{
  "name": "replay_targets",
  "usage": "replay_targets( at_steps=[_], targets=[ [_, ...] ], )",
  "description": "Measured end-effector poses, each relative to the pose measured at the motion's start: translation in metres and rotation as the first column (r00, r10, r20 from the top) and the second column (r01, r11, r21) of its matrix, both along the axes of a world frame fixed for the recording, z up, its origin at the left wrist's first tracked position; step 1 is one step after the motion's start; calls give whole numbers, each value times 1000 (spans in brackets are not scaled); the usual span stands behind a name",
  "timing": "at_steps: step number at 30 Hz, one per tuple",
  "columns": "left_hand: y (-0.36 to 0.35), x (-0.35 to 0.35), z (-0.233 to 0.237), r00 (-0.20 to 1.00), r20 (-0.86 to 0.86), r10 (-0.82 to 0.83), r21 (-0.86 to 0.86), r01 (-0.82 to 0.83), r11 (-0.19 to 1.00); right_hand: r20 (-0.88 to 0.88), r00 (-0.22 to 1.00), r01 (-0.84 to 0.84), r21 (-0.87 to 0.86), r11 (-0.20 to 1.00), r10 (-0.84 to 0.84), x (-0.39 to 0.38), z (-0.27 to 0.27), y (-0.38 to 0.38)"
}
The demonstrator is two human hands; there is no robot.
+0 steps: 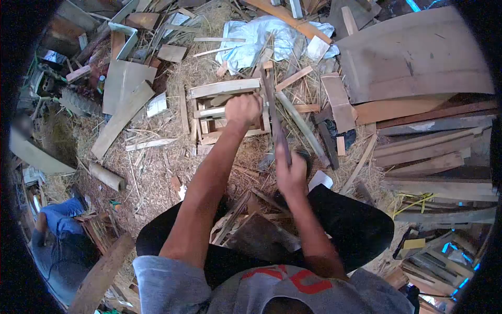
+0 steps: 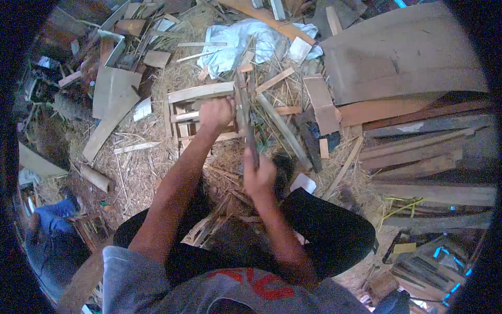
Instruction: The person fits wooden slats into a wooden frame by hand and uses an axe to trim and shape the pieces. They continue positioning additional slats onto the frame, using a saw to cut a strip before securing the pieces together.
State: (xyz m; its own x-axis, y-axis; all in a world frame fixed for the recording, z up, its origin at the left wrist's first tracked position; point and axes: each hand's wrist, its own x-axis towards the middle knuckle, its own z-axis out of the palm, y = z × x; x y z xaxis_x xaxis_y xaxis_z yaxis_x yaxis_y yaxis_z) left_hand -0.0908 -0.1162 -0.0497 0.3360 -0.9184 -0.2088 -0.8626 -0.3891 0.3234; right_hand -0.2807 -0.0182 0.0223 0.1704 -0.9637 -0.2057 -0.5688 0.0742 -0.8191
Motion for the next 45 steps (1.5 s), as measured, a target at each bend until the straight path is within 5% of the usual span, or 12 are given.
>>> replay_targets(
  at_steps=[1, 3, 9, 13, 17, 24, 27, 30, 38, 42, 45],
  targets=[
    [-1, -1, -5, 1000, -12, 6, 16, -6, 1000, 61, 997, 46, -54, 997, -43, -8, 10, 22],
    [-2, -6, -6, 1000, -8, 19, 27, -19, 999, 144, 984, 95, 102, 990, -109, -29, 23, 56],
    [2, -4, 9, 998, -23, -66, 89, 68, 994, 76, 994, 79, 4, 997, -79, 1, -16, -3],
    [9, -8, 2, 995, -31, -98, 72, 100, 992, 89, 983, 138, 194, 971, -158, -2, 8, 12],
    [-6, -8, -1, 996, -37, -81, 90, 84, 992, 32, 984, 176, 53, 983, -178, 15, -8, 5],
    [-9, -9, 2, 999, -42, 10, 87, -7, 996, 228, 953, 175, 116, 978, -198, 14, -22, 13],
    [-9, -15, 10, 999, -30, 36, 134, -31, 990, 240, 955, 173, 18, 985, -172, 16, -23, 13],
    [-8, -12, 3, 999, 0, 43, 108, -43, 993, 258, 948, 192, 11, 981, -188, 8, 19, 45],
    [-17, -7, 2, 989, -121, 82, 172, -61, 983, 174, 972, 144, 87, 986, -158, -5, 25, 40],
    [-7, -20, -4, 999, 0, 50, 150, -50, 987, 129, 980, 141, 77, 987, -150, -29, 35, 75],
    [0, -23, 11, 995, -58, 77, 155, -67, 986, 73, 992, 103, -52, 993, -99, -18, 15, 30]
  ],
)
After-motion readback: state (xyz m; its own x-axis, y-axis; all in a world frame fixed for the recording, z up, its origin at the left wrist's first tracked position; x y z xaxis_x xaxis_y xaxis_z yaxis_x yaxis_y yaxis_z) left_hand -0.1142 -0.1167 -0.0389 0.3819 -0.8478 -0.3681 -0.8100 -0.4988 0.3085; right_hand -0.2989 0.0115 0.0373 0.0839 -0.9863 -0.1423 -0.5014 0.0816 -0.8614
